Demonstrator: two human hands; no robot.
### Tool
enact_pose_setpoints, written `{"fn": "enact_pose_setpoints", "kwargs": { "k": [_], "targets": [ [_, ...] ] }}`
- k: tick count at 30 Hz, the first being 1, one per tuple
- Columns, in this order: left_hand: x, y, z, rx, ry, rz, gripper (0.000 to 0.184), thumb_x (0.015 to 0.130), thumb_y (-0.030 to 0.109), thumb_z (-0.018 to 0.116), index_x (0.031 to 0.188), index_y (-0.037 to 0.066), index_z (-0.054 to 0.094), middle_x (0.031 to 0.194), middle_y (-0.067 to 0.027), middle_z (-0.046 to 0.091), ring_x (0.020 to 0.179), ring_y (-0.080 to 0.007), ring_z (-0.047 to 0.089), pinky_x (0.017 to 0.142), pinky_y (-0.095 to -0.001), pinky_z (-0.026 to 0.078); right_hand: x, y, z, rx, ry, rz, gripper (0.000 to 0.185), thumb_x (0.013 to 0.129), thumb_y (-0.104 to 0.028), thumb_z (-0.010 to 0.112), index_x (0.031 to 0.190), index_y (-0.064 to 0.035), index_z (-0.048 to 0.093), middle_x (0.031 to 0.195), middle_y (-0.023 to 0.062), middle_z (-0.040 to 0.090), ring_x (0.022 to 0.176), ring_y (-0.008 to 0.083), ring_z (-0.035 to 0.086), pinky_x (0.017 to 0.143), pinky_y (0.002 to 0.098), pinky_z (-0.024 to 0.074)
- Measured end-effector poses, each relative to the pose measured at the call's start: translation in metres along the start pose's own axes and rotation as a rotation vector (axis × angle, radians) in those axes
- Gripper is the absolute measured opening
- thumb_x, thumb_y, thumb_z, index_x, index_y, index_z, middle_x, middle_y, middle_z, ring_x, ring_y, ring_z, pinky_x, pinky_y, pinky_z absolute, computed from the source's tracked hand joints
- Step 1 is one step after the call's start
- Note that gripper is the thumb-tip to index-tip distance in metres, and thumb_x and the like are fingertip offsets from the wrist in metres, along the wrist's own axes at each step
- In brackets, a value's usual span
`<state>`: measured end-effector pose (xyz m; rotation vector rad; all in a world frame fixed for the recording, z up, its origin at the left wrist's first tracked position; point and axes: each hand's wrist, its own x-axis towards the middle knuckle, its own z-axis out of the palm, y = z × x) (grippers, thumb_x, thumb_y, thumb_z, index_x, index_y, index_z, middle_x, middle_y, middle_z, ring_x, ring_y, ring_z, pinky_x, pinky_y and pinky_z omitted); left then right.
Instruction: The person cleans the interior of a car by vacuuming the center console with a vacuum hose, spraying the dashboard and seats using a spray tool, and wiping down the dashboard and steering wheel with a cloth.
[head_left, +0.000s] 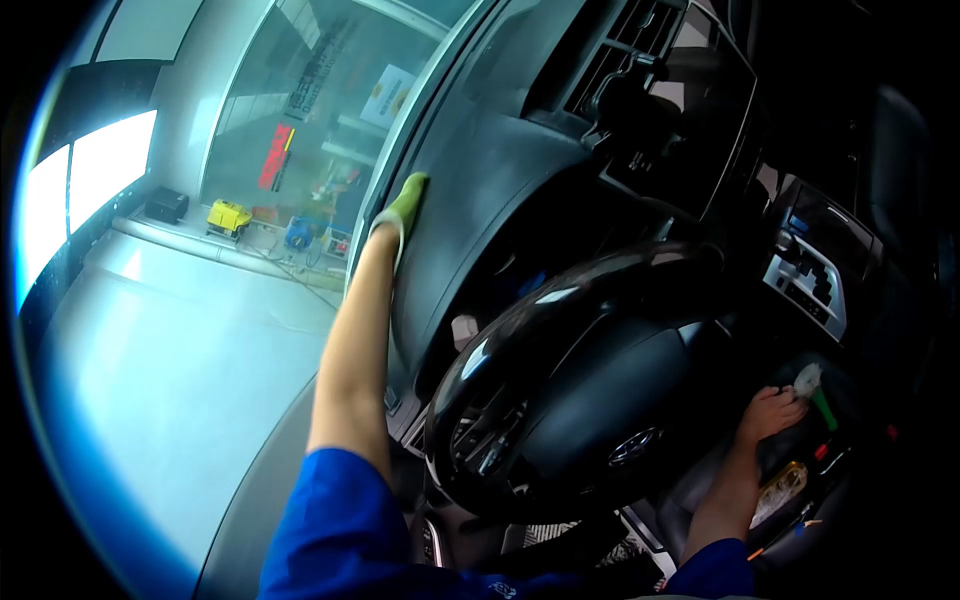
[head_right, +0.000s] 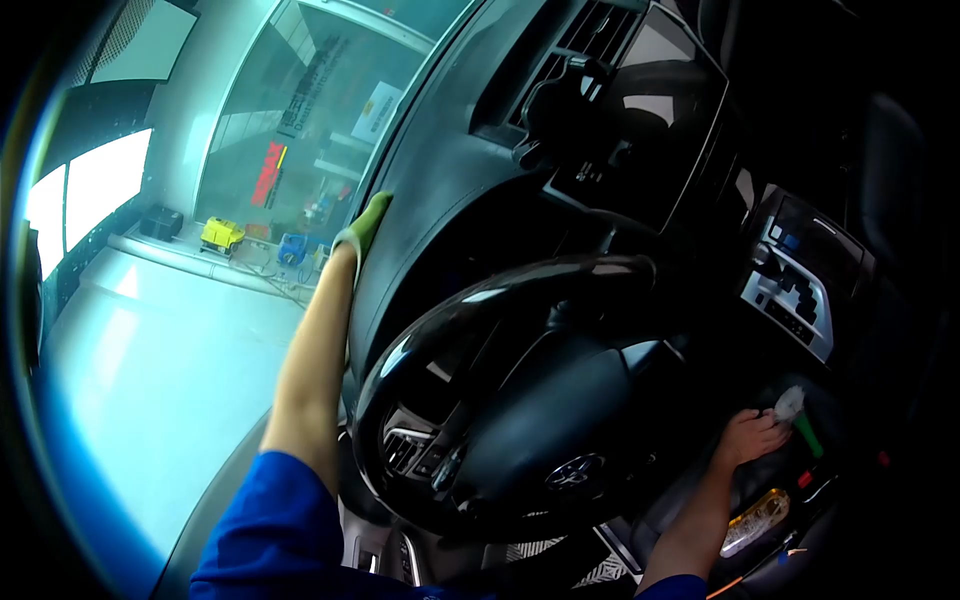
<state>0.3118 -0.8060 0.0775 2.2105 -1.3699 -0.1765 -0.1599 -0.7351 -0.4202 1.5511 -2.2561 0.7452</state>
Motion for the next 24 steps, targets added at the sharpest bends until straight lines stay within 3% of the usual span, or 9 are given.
{"fn": "enact_pose_setpoints", "kwargs": {
  "k": [3, 6, 10, 12, 14, 16, 18, 19, 24],
  "targets": [
    [0.067, 0.040, 0.032, 0.484, -0.125, 0.331, 0.044, 0.089, 0.013, 0.041, 0.131, 0.001, 0.044, 0.131, -0.0262, 0.047, 0.126, -0.0359, 0.043, 0.111, -0.0428, 0.027, -0.003, 0.000, -0.006, -0.004, -0.002, 0.008, 0.022, 0.086, -0.023, 0.050, 0.099, -0.0055, 0.050, 0.114, 0.0251, 0.048, 0.113, 0.0435, 0.047, 0.101, 0.0555, 0.0386],
    [0.074, 0.076, 0.054, 0.847, -0.265, 0.559, 0.046, 0.092, 0.018, 0.039, 0.135, 0.003, 0.041, 0.135, -0.0276, 0.043, 0.131, -0.0356, 0.037, 0.111, -0.0437, 0.028, -0.004, -0.001, -0.003, -0.029, 0.006, -0.002, 0.020, 0.084, -0.019, 0.054, 0.099, -0.0070, 0.050, 0.110, 0.0222, 0.050, 0.110, 0.0419, 0.050, 0.099, 0.0533, 0.0413],
    [0.024, 0.076, 0.054, 0.850, -0.465, 0.900, 0.048, 0.096, 0.025, 0.036, 0.140, 0.005, 0.038, 0.139, -0.0295, 0.038, 0.137, -0.0352, 0.030, 0.112, -0.0449, 0.029, -0.006, 0.000, 0.003, -0.020, -0.001, 0.005, 0.022, 0.089, -0.024, 0.046, 0.099, -0.0047, 0.051, 0.113, 0.0248, 0.048, 0.112, 0.0433, 0.047, 0.099, 0.0561, 0.0392],
    [0.025, 0.083, 0.056, 0.816, -0.480, 0.929, 0.049, 0.097, 0.026, 0.035, 0.142, 0.006, 0.037, 0.141, -0.0299, 0.037, 0.139, -0.0351, 0.028, 0.112, -0.0452, 0.029, -0.005, 0.001, 0.004, -0.021, 0.001, -0.002, 0.023, 0.090, -0.024, 0.045, 0.099, -0.0046, 0.051, 0.113, 0.0247, 0.049, 0.112, 0.0432, 0.048, 0.099, 0.0561, 0.0394],
    [0.033, 0.105, 0.070, 1.211, -0.525, 0.801, 0.050, 0.097, 0.028, 0.036, 0.143, 0.010, 0.034, 0.144, -0.0303, 0.030, 0.138, -0.0458, 0.020, 0.111, -0.0565, 0.024, -0.009, 0.005, 0.007, -0.017, 0.016, -0.013, 0.022, 0.089, -0.024, 0.046, 0.100, -0.0052, 0.051, 0.114, 0.0245, 0.049, 0.112, 0.0429, 0.048, 0.099, 0.0556, 0.0397],
    [0.012, 0.139, 0.088, 1.364, -0.536, 0.719, 0.051, 0.093, 0.023, 0.043, 0.141, 0.008, 0.037, 0.145, -0.0274, 0.032, 0.139, -0.0447, 0.020, 0.111, -0.0554, 0.023, -0.008, 0.004, 0.007, -0.027, 0.024, -0.014, 0.022, 0.088, -0.024, 0.047, 0.100, -0.0057, 0.051, 0.114, 0.0245, 0.049, 0.112, 0.0427, 0.048, 0.099, 0.0554, 0.0399],
    [-0.007, 0.136, 0.086, 1.159, -0.561, 0.777, 0.057, 0.088, 0.025, 0.054, 0.141, 0.010, 0.040, 0.145, -0.0245, 0.033, 0.138, -0.0437, 0.023, 0.112, -0.0553, 0.016, -0.005, -0.001, 0.007, -0.038, 0.034, -0.004, 0.022, 0.088, -0.024, 0.047, 0.100, -0.0061, 0.051, 0.114, 0.0244, 0.049, 0.112, 0.0426, 0.048, 0.098, 0.0551, 0.0401],
    [-0.014, 0.128, 0.081, 0.791, -0.568, 0.892, 0.062, 0.086, 0.030, 0.058, 0.143, 0.013, 0.038, 0.145, -0.0245, 0.033, 0.137, -0.0438, 0.027, 0.114, -0.0565, 0.010, -0.003, -0.002, 0.003, -0.028, 0.036, -0.006, 0.021, 0.088, -0.024, 0.047, 0.099, -0.0064, 0.052, 0.114, 0.0242, 0.049, 0.112, 0.0424, 0.048, 0.098, 0.0550, 0.0402],
    [0.016, 0.137, 0.070, 0.560, -0.774, 1.037, 0.064, 0.081, 0.028, 0.067, 0.138, 0.010, 0.044, 0.141, -0.0167, 0.043, 0.135, -0.0311, 0.036, 0.116, -0.0484, 0.011, -0.009, 0.006, 0.007, -0.059, -0.005, -0.010, 0.021, 0.088, -0.023, 0.048, 0.100, -0.0068, 0.052, 0.115, 0.0241, 0.050, 0.112, 0.0420, 0.048, 0.098, 0.0544, 0.0407]
  ]
}}
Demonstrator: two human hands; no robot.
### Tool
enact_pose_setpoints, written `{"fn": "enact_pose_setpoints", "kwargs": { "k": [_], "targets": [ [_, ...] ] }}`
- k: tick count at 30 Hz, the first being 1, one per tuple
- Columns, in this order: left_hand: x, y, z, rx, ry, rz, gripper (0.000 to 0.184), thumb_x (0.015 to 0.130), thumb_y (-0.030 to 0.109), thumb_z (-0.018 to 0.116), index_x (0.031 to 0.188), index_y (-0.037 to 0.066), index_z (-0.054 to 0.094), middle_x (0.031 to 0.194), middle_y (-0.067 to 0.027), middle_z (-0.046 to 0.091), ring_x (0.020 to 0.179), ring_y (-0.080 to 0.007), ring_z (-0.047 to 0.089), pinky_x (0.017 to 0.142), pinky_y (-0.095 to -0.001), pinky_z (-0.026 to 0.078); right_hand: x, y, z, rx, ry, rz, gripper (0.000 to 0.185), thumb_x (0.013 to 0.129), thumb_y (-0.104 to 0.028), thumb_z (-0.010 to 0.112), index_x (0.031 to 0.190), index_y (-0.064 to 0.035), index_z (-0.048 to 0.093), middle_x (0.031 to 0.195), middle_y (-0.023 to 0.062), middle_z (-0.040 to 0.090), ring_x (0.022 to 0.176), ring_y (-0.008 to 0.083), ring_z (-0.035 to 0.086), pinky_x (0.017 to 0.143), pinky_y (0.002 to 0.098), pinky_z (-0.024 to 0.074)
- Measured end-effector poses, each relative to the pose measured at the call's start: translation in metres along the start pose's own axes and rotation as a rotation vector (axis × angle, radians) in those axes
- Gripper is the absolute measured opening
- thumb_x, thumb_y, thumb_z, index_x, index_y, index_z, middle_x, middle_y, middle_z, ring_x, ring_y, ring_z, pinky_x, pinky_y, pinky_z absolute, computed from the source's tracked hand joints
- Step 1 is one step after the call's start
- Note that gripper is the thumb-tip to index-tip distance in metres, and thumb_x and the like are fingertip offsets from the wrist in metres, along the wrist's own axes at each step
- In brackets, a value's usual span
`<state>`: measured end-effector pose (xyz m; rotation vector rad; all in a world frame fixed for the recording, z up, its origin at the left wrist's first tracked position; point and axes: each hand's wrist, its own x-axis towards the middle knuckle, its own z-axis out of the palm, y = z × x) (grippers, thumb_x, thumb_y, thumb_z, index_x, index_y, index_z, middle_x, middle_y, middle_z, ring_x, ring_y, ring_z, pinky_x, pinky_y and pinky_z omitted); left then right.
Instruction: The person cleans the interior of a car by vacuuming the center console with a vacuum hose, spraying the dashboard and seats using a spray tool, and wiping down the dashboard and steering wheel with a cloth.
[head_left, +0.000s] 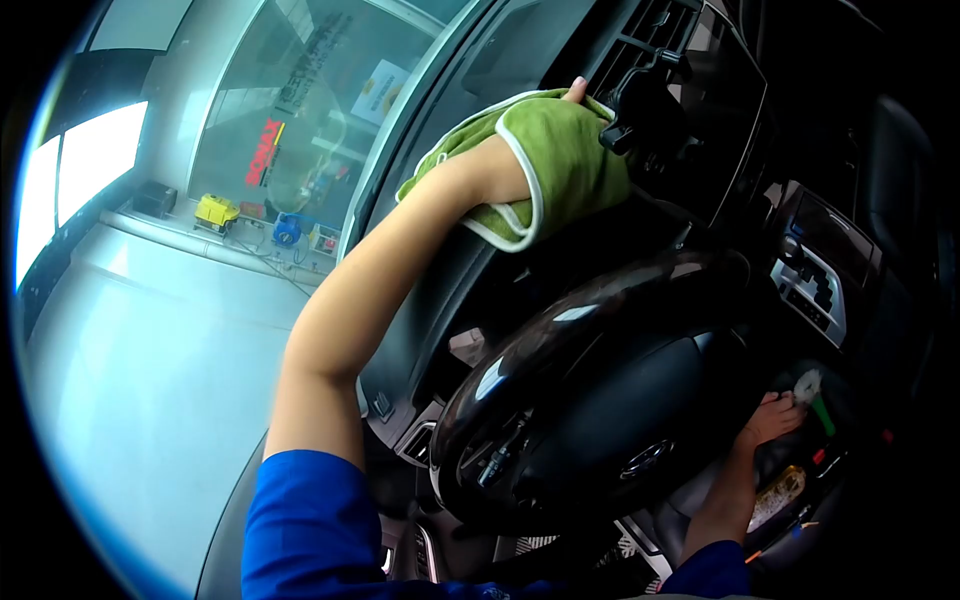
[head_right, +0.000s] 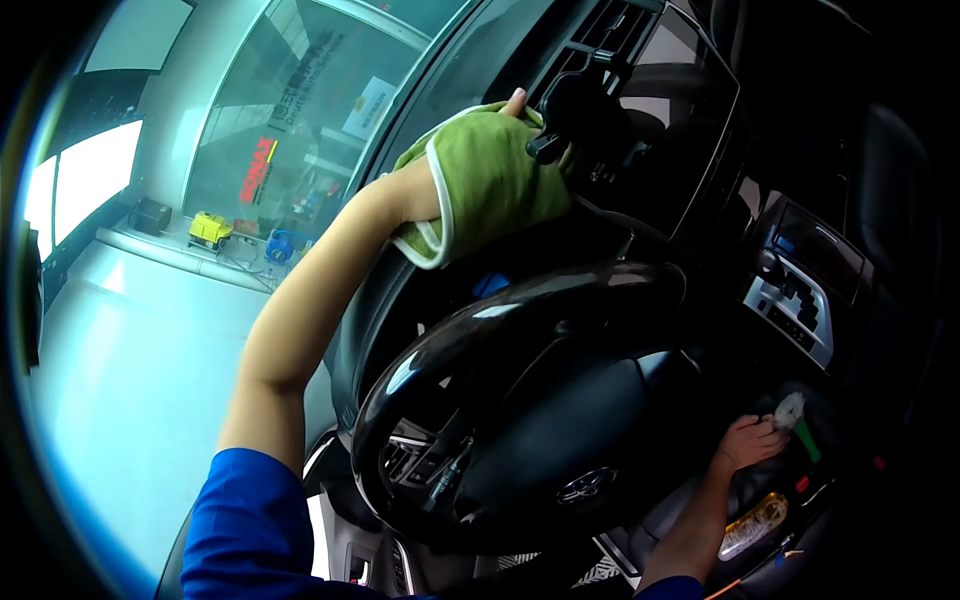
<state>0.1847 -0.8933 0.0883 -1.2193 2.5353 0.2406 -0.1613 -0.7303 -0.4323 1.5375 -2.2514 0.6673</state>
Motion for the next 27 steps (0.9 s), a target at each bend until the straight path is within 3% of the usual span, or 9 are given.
{"fn": "enact_pose_setpoints", "kwargs": {
  "k": [3, 8, 9, 11, 13, 14, 19, 21, 27],
  "targets": [
    [0.002, 0.048, -0.015, -0.158, -0.098, -0.218, 0.039, 0.084, 0.021, 0.059, 0.122, 0.010, 0.060, 0.126, -0.0149, 0.056, 0.131, -0.0268, 0.041, 0.118, -0.0470, 0.012, 0.006, -0.004, -0.002, 0.010, 0.023, -0.002, 0.021, 0.087, -0.024, 0.048, 0.100, -0.0072, 0.052, 0.115, 0.0245, 0.049, 0.112, 0.0418, 0.048, 0.098, 0.0540, 0.0410],
    [-0.027, 0.024, -0.006, -0.303, 0.092, -0.213, 0.033, 0.089, 0.022, 0.057, 0.119, 0.014, 0.064, 0.147, -0.0149, 0.037, 0.137, -0.0306, 0.031, 0.115, -0.0448, 0.017, 0.003, -0.001, -0.001, 0.020, 0.019, -0.009, 0.021, 0.086, -0.023, 0.049, 0.099, -0.0066, 0.052, 0.114, 0.0249, 0.049, 0.112, 0.0432, 0.048, 0.100, 0.0557, 0.0391],
    [-0.038, 0.006, 0.002, -0.566, 0.160, -0.301, 0.034, 0.092, 0.028, 0.056, 0.125, 0.018, 0.062, 0.152, -0.0141, 0.026, 0.141, -0.0296, 0.022, 0.115, -0.0439, 0.016, 0.002, 0.000, -0.001, 0.011, 0.014, -0.015, 0.021, 0.086, -0.023, 0.049, 0.099, -0.0066, 0.052, 0.114, 0.0249, 0.049, 0.112, 0.0432, 0.048, 0.100, 0.0557, 0.0391],
    [-0.057, -0.020, 0.011, -0.499, 0.228, -0.542, 0.050, 0.097, 0.044, 0.043, 0.141, 0.021, 0.043, 0.155, -0.0158, 0.018, 0.143, -0.0264, 0.019, 0.115, -0.0392, 0.019, 0.004, -0.003, -0.003, 0.051, 0.024, -0.007, 0.022, 0.086, -0.024, 0.048, 0.099, -0.0063, 0.051, 0.114, 0.0249, 0.048, 0.112, 0.0436, 0.047, 0.100, 0.0571, 0.0381],
    [-0.091, -0.054, 0.034, -1.109, 0.352, -1.008, 0.059, 0.098, 0.049, 0.035, 0.142, 0.010, 0.040, 0.143, -0.0130, 0.042, 0.131, -0.0234, 0.039, 0.110, -0.0351, 0.028, 0.008, -0.006, -0.008, 0.061, 0.021, -0.008, 0.022, 0.087, -0.025, 0.047, 0.099, -0.0065, 0.050, 0.113, 0.0246, 0.049, 0.112, 0.0434, 0.047, 0.100, 0.0580, 0.0378],
    [-0.111, -0.062, 0.048, -0.836, 0.402, -1.041, 0.060, 0.098, 0.049, 0.034, 0.140, 0.007, 0.043, 0.132, -0.0128, 0.053, 0.121, -0.0224, 0.048, 0.105, -0.0334, 0.032, 0.008, -0.007, -0.007, 0.068, 0.018, 0.001, 0.022, 0.087, -0.025, 0.047, 0.098, -0.0066, 0.050, 0.113, 0.0246, 0.048, 0.112, 0.0433, 0.047, 0.100, 0.0582, 0.0379],
    [-0.185, -0.024, 0.076, -1.082, 0.534, -1.662, 0.067, 0.097, 0.054, 0.029, 0.143, 0.005, 0.036, 0.141, -0.0189, 0.042, 0.128, -0.0247, 0.042, 0.107, -0.0329, 0.029, 0.011, -0.010, -0.014, 0.048, 0.017, 0.020, 0.021, 0.086, -0.023, 0.050, 0.099, -0.0071, 0.050, 0.113, 0.0228, 0.050, 0.111, 0.0414, 0.049, 0.098, 0.0555, 0.0399],
    [-0.160, 0.041, 0.063, -0.705, 0.662, -1.089, 0.065, 0.098, 0.050, 0.031, 0.145, 0.005, 0.032, 0.143, -0.0189, 0.039, 0.132, -0.0260, 0.038, 0.109, -0.0340, 0.027, 0.011, -0.011, -0.013, 0.061, 0.037, 0.017, 0.021, 0.086, -0.023, 0.049, 0.100, -0.0071, 0.050, 0.114, 0.0232, 0.049, 0.112, 0.0409, 0.048, 0.100, 0.0554, 0.0393],
    [-0.095, 0.094, 0.019, -0.324, 0.466, -0.938, 0.057, 0.098, 0.040, 0.036, 0.142, 0.005, 0.034, 0.143, -0.0279, 0.034, 0.135, -0.0395, 0.032, 0.111, -0.0407, 0.026, 0.009, -0.004, -0.008, -0.033, 0.010, -0.011, 0.022, 0.086, -0.026, 0.050, 0.096, -0.0061, 0.050, 0.112, 0.0230, 0.051, 0.110, 0.0397, 0.051, 0.100, 0.0531, 0.0402]
  ]
}}
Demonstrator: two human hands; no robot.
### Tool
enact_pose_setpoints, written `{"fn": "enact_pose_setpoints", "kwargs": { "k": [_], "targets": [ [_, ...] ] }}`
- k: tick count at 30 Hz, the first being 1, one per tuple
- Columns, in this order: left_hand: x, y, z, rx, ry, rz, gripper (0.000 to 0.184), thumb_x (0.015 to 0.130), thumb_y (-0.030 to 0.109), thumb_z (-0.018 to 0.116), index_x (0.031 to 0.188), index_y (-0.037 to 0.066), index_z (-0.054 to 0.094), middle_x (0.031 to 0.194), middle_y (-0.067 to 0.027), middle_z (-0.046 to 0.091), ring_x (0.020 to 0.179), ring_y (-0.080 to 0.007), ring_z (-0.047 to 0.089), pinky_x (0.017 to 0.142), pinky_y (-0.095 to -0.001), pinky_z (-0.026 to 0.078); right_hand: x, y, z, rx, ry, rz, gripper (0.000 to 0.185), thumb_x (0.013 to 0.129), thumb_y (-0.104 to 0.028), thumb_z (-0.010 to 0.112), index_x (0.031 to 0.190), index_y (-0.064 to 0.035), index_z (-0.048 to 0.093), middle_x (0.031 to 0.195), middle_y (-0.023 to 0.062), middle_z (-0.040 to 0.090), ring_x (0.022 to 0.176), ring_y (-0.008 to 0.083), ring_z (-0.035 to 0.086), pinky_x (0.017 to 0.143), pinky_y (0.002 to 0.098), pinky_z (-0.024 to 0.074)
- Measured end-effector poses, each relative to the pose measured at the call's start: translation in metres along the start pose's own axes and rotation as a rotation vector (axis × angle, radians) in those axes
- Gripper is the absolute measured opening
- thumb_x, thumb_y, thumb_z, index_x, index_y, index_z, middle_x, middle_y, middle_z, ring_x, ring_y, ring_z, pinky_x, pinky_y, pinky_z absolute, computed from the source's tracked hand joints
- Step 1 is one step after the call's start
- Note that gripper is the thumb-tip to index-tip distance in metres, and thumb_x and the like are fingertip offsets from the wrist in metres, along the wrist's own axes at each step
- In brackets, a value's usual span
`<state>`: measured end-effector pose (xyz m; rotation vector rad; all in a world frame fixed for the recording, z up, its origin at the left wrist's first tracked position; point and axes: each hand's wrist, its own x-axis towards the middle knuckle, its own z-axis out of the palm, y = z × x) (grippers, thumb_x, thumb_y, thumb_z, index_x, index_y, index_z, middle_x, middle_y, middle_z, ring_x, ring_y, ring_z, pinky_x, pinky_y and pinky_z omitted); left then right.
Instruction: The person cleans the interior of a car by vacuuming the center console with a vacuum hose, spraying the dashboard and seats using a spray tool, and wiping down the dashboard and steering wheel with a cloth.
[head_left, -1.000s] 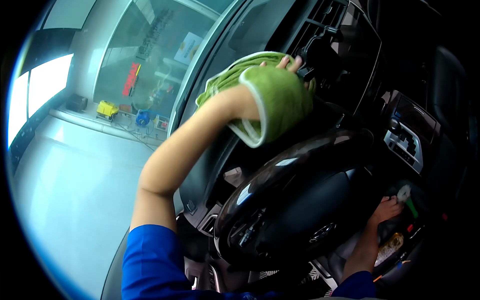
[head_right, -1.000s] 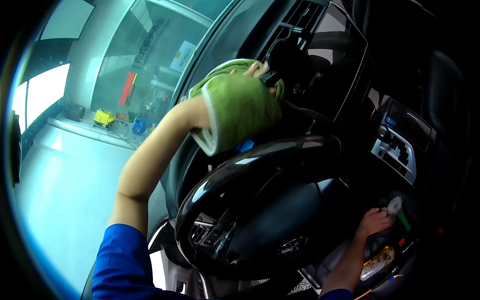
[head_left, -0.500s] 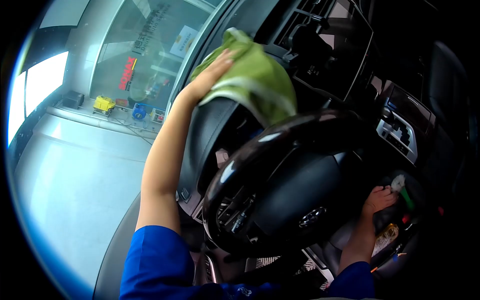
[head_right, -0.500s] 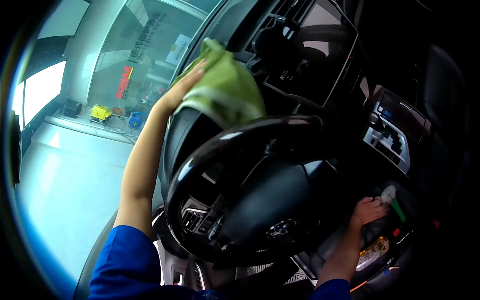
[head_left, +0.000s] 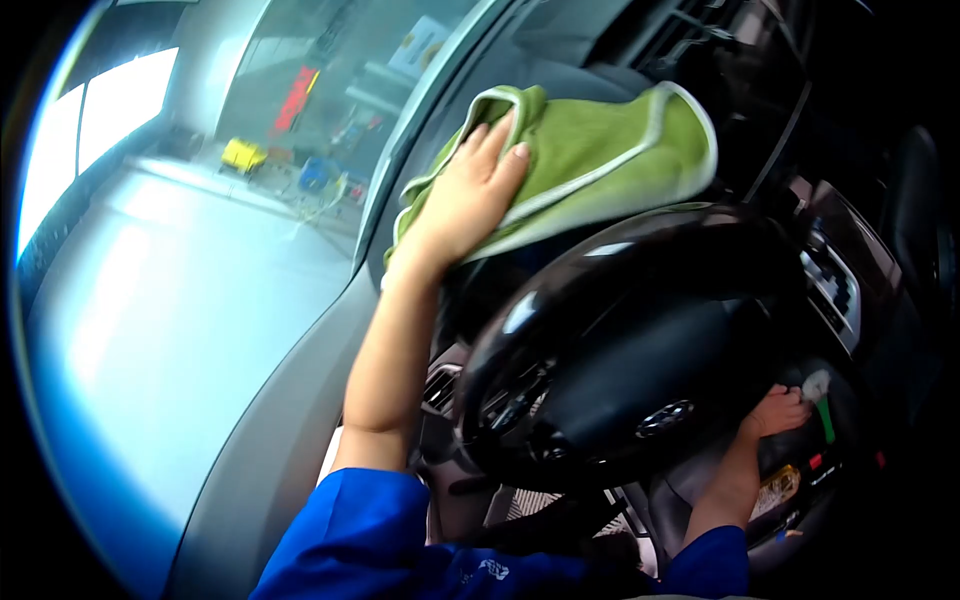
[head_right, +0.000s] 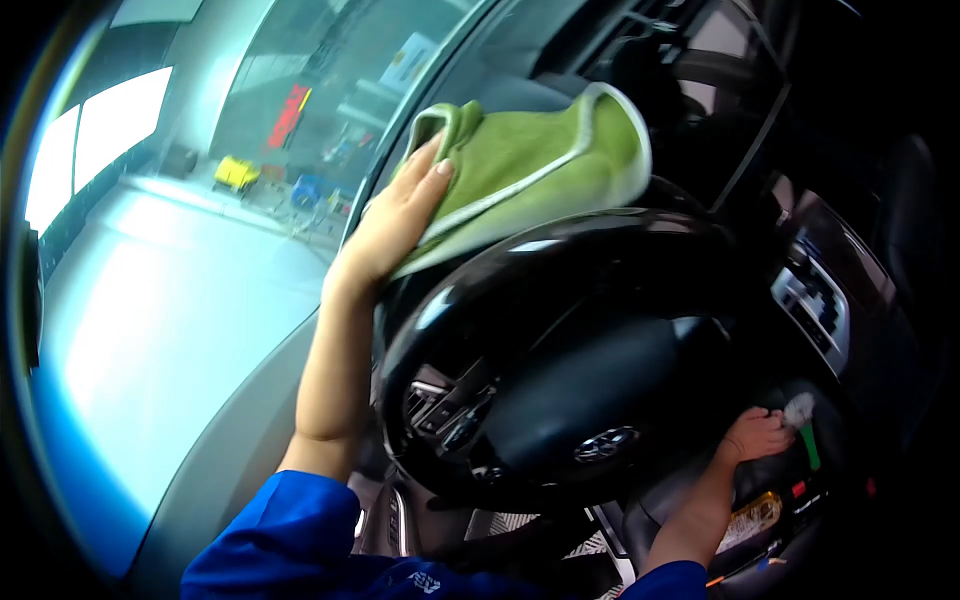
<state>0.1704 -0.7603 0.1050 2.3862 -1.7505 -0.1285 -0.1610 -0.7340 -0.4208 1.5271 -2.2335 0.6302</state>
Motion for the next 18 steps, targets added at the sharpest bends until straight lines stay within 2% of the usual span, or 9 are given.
{"fn": "enact_pose_setpoints", "kwargs": {
  "k": [1, 4, 5, 7, 8, 10, 13, 16, 18],
  "targets": [
    [-0.016, -0.011, 0.002, 0.042, 0.063, 0.013, 0.055, 0.097, 0.040, 0.036, 0.141, 0.005, 0.037, 0.144, -0.0271, 0.034, 0.134, -0.0417, 0.031, 0.111, -0.0426, 0.025, -0.006, 0.006, 0.011, -0.030, 0.032, -0.025, 0.023, 0.086, -0.027, 0.050, 0.095, -0.0063, 0.050, 0.111, 0.0224, 0.051, 0.107, 0.0393, 0.053, 0.100, 0.0525, 0.0414],
    [-0.097, -0.035, 0.014, -0.017, 0.208, -0.093, 0.058, 0.098, 0.038, 0.034, 0.143, 0.002, 0.033, 0.151, -0.0222, 0.024, 0.141, -0.0396, 0.019, 0.114, -0.0426, 0.018, -0.012, 0.016, 0.028, -0.083, 0.093, -0.101, 0.026, 0.089, -0.033, 0.049, 0.093, -0.0069, 0.050, 0.107, 0.0205, 0.053, 0.100, 0.0373, 0.057, 0.096, 0.0494, 0.0465],
    [-0.123, -0.050, 0.024, -0.040, 0.277, -0.048, 0.059, 0.098, 0.038, 0.032, 0.144, 0.000, 0.029, 0.152, -0.0215, 0.021, 0.142, -0.0382, 0.016, 0.114, -0.0417, 0.015, -0.015, 0.019, 0.033, -0.102, 0.094, -0.085, 0.030, 0.093, -0.038, 0.044, 0.092, -0.0090, 0.050, 0.108, 0.0174, 0.053, 0.101, 0.0343, 0.057, 0.093, 0.0467, 0.0481],
    [-0.148, -0.099, 0.041, -0.059, 0.356, -0.001, 0.061, 0.099, 0.037, 0.029, 0.145, -0.002, 0.024, 0.153, -0.0209, 0.017, 0.143, -0.0368, 0.013, 0.115, -0.0407, 0.013, -0.012, 0.012, 0.029, -0.141, 0.113, -0.053, 0.039, 0.098, -0.046, 0.037, 0.092, -0.0108, 0.051, 0.110, 0.0139, 0.054, 0.103, 0.0314, 0.057, 0.090, 0.0436, 0.0499],
    [-0.157, -0.130, 0.045, -0.188, 0.297, -0.120, 0.061, 0.099, 0.039, 0.029, 0.146, 0.000, 0.023, 0.152, -0.0212, 0.021, 0.141, -0.0347, 0.019, 0.114, -0.0399, 0.017, -0.012, 0.012, 0.031, -0.133, 0.116, -0.064, 0.039, 0.098, -0.046, 0.037, 0.092, -0.0108, 0.051, 0.110, 0.0139, 0.054, 0.103, 0.0314, 0.057, 0.090, 0.0436, 0.0499],
    [-0.151, -0.182, 0.050, -0.245, 0.210, -0.300, 0.061, 0.099, 0.040, 0.028, 0.146, 0.002, 0.023, 0.152, -0.0205, 0.022, 0.140, -0.0355, 0.020, 0.113, -0.0399, 0.018, -0.015, 0.015, 0.036, -0.187, 0.105, -0.053, 0.038, 0.098, -0.047, 0.039, 0.093, -0.0116, 0.052, 0.111, 0.0139, 0.053, 0.105, 0.0317, 0.057, 0.091, 0.0438, 0.0491],
    [-0.112, -0.259, 0.040, -0.051, 0.136, -0.540, 0.060, 0.099, 0.041, 0.027, 0.146, 0.005, 0.024, 0.152, -0.0195, 0.023, 0.139, -0.0367, 0.023, 0.113, -0.0399, 0.020, -0.011, 0.012, 0.032, -0.166, 0.112, -0.044, 0.035, 0.097, -0.045, 0.040, 0.092, -0.0118, 0.052, 0.113, 0.0139, 0.052, 0.104, 0.0318, 0.057, 0.091, 0.0440, 0.0489],
    [-0.062, -0.306, 0.027, 0.157, 0.095, -0.707, 0.059, 0.099, 0.042, 0.025, 0.146, 0.007, 0.024, 0.151, -0.0184, 0.024, 0.137, -0.0379, 0.025, 0.112, -0.0399, 0.022, -0.009, 0.018, 0.027, -0.044, 0.077, -0.131, 0.031, 0.093, -0.039, 0.048, 0.091, -0.0088, 0.050, 0.108, 0.0178, 0.052, 0.098, 0.0354, 0.058, 0.089, 0.0465, 0.0505],
    [-0.048, -0.326, 0.024, 0.215, 0.102, -0.767, 0.059, 0.099, 0.043, 0.024, 0.146, 0.009, 0.025, 0.151, -0.0177, 0.025, 0.136, -0.0387, 0.027, 0.112, -0.0399, 0.024, -0.010, 0.012, 0.022, -0.063, 0.095, -0.111, 0.032, 0.094, -0.040, 0.046, 0.090, -0.0085, 0.050, 0.108, 0.0179, 0.052, 0.098, 0.0357, 0.058, 0.089, 0.0469, 0.0498]
  ]
}}
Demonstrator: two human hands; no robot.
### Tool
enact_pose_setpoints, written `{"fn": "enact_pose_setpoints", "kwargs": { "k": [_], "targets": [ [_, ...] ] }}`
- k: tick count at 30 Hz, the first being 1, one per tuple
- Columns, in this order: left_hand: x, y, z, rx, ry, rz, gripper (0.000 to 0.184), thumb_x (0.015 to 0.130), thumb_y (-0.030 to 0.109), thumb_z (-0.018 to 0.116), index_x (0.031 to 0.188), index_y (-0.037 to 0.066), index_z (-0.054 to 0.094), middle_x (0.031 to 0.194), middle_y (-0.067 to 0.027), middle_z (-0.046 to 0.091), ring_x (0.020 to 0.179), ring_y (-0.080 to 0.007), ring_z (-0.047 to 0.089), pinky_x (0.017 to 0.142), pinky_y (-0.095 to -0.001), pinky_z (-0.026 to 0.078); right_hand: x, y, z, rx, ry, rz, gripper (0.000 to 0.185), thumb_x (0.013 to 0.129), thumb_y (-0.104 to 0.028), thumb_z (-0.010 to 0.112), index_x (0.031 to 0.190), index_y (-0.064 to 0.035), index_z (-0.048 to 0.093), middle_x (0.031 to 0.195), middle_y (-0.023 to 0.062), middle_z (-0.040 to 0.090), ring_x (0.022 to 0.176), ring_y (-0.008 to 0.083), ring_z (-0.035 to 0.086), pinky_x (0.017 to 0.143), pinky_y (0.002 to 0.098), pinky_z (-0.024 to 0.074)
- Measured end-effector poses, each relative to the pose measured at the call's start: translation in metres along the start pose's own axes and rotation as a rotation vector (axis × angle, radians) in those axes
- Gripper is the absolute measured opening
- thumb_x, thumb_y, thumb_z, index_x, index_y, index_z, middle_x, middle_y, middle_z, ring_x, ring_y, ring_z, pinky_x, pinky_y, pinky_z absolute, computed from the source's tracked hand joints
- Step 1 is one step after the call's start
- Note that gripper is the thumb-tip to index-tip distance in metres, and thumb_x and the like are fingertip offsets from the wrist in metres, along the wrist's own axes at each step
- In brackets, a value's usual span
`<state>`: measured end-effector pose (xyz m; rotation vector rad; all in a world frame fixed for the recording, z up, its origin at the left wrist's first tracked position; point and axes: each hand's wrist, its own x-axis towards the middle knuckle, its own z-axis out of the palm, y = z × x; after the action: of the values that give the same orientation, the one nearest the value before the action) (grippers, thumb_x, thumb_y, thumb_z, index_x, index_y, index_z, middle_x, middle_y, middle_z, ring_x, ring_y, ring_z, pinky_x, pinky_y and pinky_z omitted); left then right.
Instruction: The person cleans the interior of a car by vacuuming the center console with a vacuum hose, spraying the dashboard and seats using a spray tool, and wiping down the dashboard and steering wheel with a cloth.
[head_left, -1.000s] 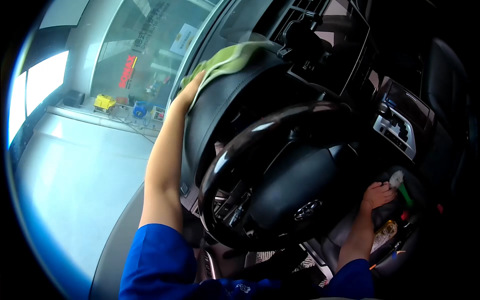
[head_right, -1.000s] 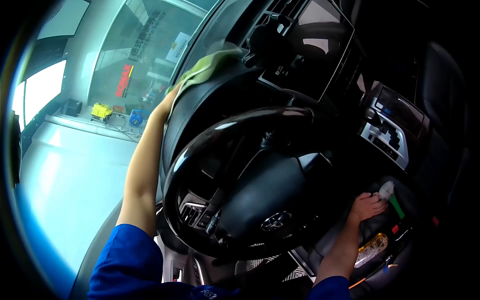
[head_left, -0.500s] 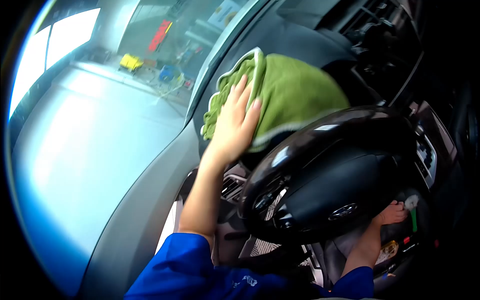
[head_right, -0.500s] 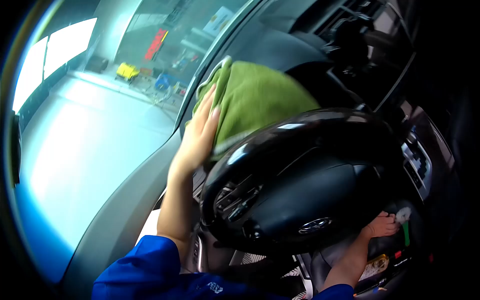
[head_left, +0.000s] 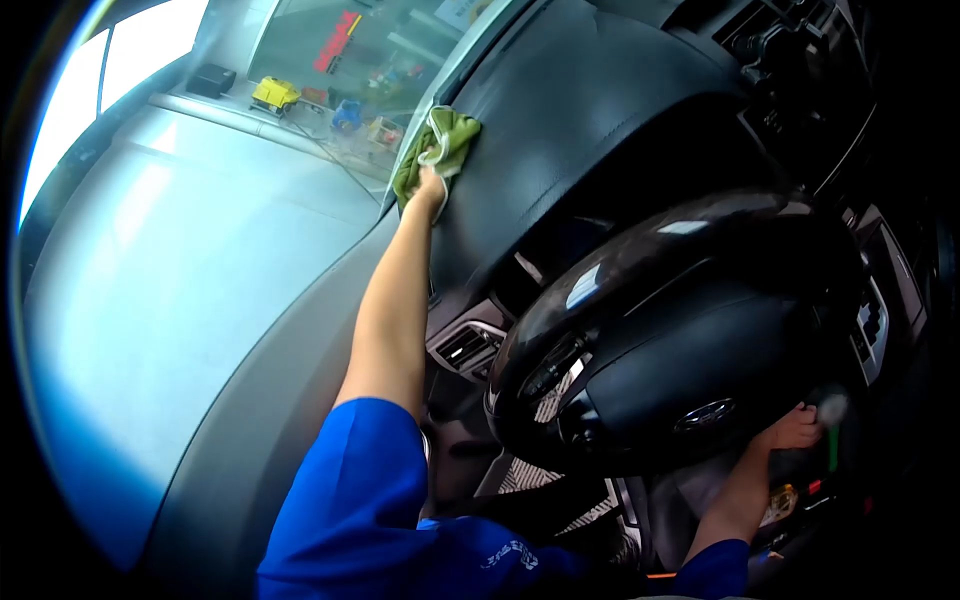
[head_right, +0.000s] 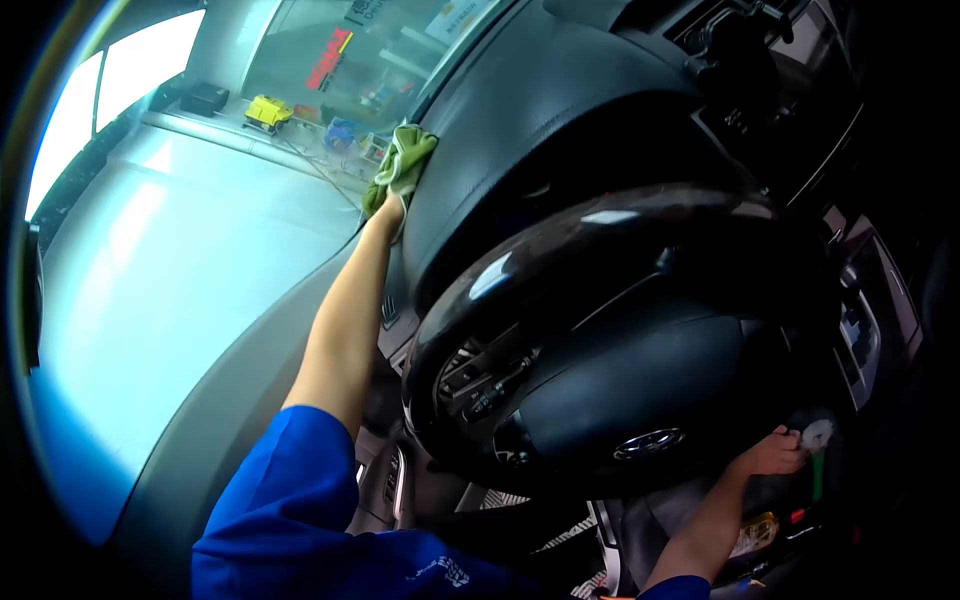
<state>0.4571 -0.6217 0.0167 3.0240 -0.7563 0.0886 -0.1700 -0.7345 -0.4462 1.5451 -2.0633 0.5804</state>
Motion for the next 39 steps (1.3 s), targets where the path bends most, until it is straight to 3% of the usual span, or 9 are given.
{"fn": "enact_pose_setpoints", "kwargs": {
  "k": [10, 14, 15, 18, 24, 31, 34, 36, 39],
  "targets": [
    [0.009, -0.066, 0.011, -0.032, -0.121, -0.381, 0.072, 0.087, 0.045, 0.037, 0.141, -0.003, 0.034, 0.148, -0.0250, 0.028, 0.137, -0.0374, 0.027, 0.112, -0.0414, 0.023, -0.002, 0.003, 0.011, -0.059, 0.030, 0.031, 0.035, 0.093, -0.044, 0.046, 0.090, -0.0099, 0.052, 0.108, 0.0162, 0.053, 0.100, 0.0351, 0.057, 0.091, 0.0470, 0.0480],
    [0.014, -0.014, 0.008, -0.092, 0.179, -0.487, 0.086, 0.084, 0.059, 0.035, 0.138, -0.008, 0.032, 0.145, -0.0275, 0.032, 0.136, -0.0397, 0.030, 0.111, -0.0438, 0.023, -0.009, 0.003, 0.022, -0.071, 0.065, 0.037, 0.031, 0.092, -0.044, 0.050, 0.092, -0.0123, 0.051, 0.109, 0.0157, 0.053, 0.097, 0.0338, 0.058, 0.090, 0.0469, 0.0484],
    [0.026, -0.021, 0.009, -0.107, 0.122, -0.432, 0.085, 0.084, 0.057, 0.034, 0.139, -0.008, 0.031, 0.146, -0.0278, 0.031, 0.136, -0.0398, 0.029, 0.111, -0.0440, 0.023, -0.008, 0.011, 0.019, 0.006, -0.141, 0.013, 0.032, 0.094, -0.045, 0.049, 0.090, -0.0133, 0.051, 0.107, 0.0152, 0.053, 0.095, 0.0331, 0.058, 0.089, 0.0474, 0.0486],
    [0.008, -0.030, -0.003, -0.153, 0.067, -0.342, 0.081, 0.084, 0.052, 0.034, 0.139, -0.006, 0.032, 0.145, -0.0276, 0.031, 0.135, -0.0400, 0.030, 0.111, -0.0439, 0.024, -0.007, 0.006, 0.027, -0.021, 0.122, 0.023, 0.024, 0.092, -0.036, 0.049, 0.088, -0.0128, 0.050, 0.101, 0.0143, 0.051, 0.097, 0.0336, 0.057, 0.091, 0.0488, 0.0472],
    [-0.161, 0.006, -0.021, 0.137, -0.047, -0.114, 0.048, 0.093, 0.023, 0.030, 0.131, -0.005, 0.042, 0.135, -0.0323, 0.040, 0.124, -0.0438, 0.042, 0.105, -0.0444, 0.031, 0.011, -0.006, -0.005, 0.017, 0.085, 0.053, 0.025, 0.094, -0.040, 0.048, 0.088, -0.0157, 0.051, 0.105, 0.0115, 0.051, 0.097, 0.0306, 0.055, 0.088, 0.0465, 0.0485],
    [-0.294, -0.041, 0.045, 0.074, 0.440, 0.315, 0.053, 0.094, 0.020, 0.038, 0.140, -0.006, 0.029, 0.141, -0.0301, 0.032, 0.132, -0.0451, 0.029, 0.111, -0.0481, 0.023, 0.009, -0.004, -0.006, -0.115, 0.003, 0.041, 0.022, 0.091, -0.039, 0.052, 0.089, -0.0166, 0.051, 0.107, 0.0105, 0.053, 0.101, 0.0279, 0.056, 0.092, 0.0432, 0.0480],
    [-0.270, -0.049, 0.036, 0.265, 0.283, 0.411, 0.052, 0.096, 0.023, 0.031, 0.142, -0.001, 0.030, 0.143, -0.0268, 0.031, 0.132, -0.0449, 0.029, 0.111, -0.0483, 0.022, 0.003, -0.003, 0.005, -0.142, 0.010, 0.035, 0.026, 0.094, -0.042, 0.049, 0.090, -0.0166, 0.051, 0.107, 0.0103, 0.053, 0.101, 0.0274, 0.056, 0.092, 0.0422, 0.0484],
    [-0.235, -0.010, 0.021, -0.187, 0.252, 0.057, 0.052, 0.098, 0.029, 0.028, 0.142, 0.002, 0.030, 0.142, -0.0257, 0.035, 0.129, -0.0421, 0.034, 0.108, -0.0426, 0.029, 0.002, -0.004, 0.006, -0.170, 0.013, 0.025, 0.029, 0.095, -0.044, 0.046, 0.090, -0.0164, 0.051, 0.107, 0.0107, 0.052, 0.101, 0.0278, 0.056, 0.091, 0.0422, 0.0487],
    [-0.167, -0.041, 0.015, -0.193, 0.176, 0.191, 0.047, 0.096, 0.024, 0.039, 0.137, 0.002, 0.036, 0.136, -0.0252, 0.041, 0.124, -0.0394, 0.041, 0.104, -0.0399, 0.033, 0.006, -0.002, 0.001, -0.024, 0.071, 0.008, 0.025, 0.091, -0.034, 0.051, 0.086, -0.0102, 0.049, 0.107, 0.0158, 0.050, 0.097, 0.0322, 0.056, 0.091, 0.0466, 0.0486]
  ]
}}
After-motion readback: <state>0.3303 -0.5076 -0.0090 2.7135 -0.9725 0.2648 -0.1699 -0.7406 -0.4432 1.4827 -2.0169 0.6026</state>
